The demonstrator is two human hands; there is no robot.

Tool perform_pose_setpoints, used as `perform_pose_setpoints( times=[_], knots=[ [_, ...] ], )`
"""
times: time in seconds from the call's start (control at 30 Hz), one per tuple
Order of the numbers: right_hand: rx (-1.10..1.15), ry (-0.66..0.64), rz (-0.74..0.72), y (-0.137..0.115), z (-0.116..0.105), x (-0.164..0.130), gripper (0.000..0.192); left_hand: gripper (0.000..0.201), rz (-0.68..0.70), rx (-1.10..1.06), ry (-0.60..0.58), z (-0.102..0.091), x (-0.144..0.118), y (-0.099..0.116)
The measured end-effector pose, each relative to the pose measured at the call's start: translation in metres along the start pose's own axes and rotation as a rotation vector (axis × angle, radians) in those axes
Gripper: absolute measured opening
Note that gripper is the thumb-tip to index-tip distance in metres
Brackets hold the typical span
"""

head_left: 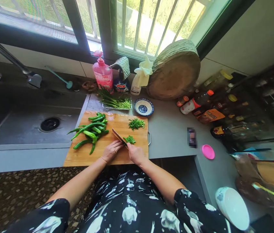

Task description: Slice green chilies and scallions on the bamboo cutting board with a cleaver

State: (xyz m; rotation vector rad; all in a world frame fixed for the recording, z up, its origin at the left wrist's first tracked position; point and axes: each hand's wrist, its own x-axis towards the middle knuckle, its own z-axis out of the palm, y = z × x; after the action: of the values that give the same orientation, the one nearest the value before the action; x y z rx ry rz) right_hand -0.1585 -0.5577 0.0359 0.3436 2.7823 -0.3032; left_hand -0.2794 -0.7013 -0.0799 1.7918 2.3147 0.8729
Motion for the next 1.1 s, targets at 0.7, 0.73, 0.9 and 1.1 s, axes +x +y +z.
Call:
perform_pose_setpoints(
  times=[0.7, 0.73, 0.9, 1.1],
  knots=[
    [-0.015, 0.011, -0.026, -0.004, 0.01, 0.012, 0.06, 0.035, -0.007, -0.037, 0.109, 0.003, -0.002, 0.002],
    [-0.023, 0.012, -0.035, -0.005, 0.01, 0.013, 0.06, 0.034, 0.012, -0.013, 0.119, 0.003, -0.002, 0.002],
    [-0.004, 0.01, 0.058, 0.003, 0.002, 0.011, 0.06, 0.032, 0.084, 0.097, 0.163, 0.005, -0.006, -0.002],
    [0.007, -0.031, 0.02, 0.004, -0.01, -0.003, 0.059, 0.033, 0.086, 0.088, 0.195, 0.011, -0.009, -0.006]
  ],
)
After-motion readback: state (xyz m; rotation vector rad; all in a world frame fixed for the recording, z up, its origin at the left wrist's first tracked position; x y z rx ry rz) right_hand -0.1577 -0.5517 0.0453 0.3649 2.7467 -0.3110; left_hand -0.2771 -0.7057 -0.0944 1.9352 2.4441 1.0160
